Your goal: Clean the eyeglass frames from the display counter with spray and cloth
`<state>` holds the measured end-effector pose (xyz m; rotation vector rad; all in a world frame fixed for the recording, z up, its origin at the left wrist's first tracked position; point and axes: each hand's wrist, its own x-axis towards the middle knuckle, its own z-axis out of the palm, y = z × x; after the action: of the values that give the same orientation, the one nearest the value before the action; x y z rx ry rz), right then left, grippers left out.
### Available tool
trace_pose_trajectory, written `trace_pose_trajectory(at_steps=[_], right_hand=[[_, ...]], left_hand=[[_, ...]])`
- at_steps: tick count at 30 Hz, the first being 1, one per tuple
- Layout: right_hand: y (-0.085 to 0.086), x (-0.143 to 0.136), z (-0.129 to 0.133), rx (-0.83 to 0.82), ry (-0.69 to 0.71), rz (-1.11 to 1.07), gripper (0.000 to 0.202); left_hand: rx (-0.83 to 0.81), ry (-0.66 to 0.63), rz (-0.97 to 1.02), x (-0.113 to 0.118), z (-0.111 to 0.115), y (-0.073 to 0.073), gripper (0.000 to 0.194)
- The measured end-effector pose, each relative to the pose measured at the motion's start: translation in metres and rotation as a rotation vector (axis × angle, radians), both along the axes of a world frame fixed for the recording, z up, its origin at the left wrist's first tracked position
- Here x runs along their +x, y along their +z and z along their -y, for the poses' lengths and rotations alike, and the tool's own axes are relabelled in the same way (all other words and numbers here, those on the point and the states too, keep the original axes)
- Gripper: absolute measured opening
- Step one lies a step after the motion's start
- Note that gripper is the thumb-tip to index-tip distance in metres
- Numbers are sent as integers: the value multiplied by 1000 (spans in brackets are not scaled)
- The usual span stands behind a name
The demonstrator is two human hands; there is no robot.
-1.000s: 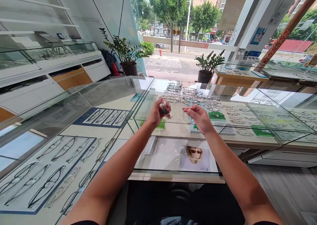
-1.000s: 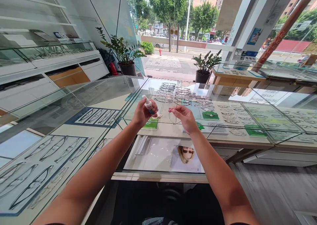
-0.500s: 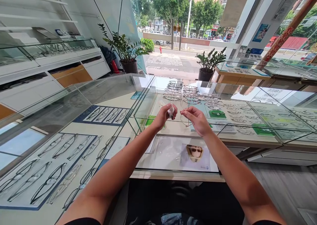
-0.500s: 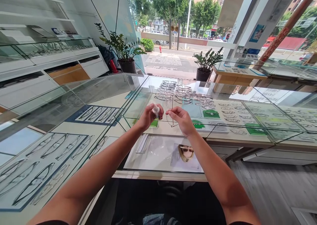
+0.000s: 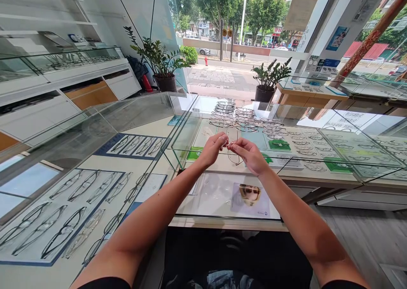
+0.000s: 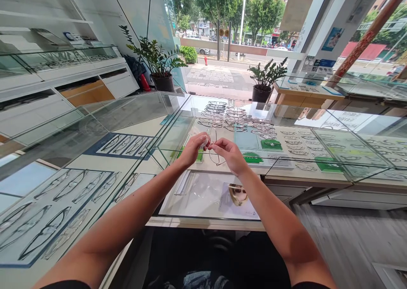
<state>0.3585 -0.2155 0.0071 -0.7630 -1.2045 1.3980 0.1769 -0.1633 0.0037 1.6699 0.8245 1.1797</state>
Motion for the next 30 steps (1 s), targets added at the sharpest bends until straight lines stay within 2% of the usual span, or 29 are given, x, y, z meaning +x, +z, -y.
trace_pose_trajectory(at_steps=[6,15,18,21,24,28,30], right_hand=[[0,6,-4,-55,-37,-128,42],[1,15,-11,-60,-100,-228,40],[0,16,-12,-56,-94,-214,40],[-1,17,-13,-59,-94,-206,41],[-2,18,-14,-61,-90,-222,40],[-4,20,-17,-67,-100,-243,39],[-5,21,-18,-64,-107,-237,39]], left_hand=[[37,18,-26,-1,4,-2,60],[150,-11,-277,1,19,2,54],[98,-16,-226,1,14,-1,58],[-1,5,-63,-4,-2,-7,65],[18,189,35,-17,-27,-13,54],[-20,492,71,-49,-67,-24,17],[-75,624,69,-69,-86,-31,20]])
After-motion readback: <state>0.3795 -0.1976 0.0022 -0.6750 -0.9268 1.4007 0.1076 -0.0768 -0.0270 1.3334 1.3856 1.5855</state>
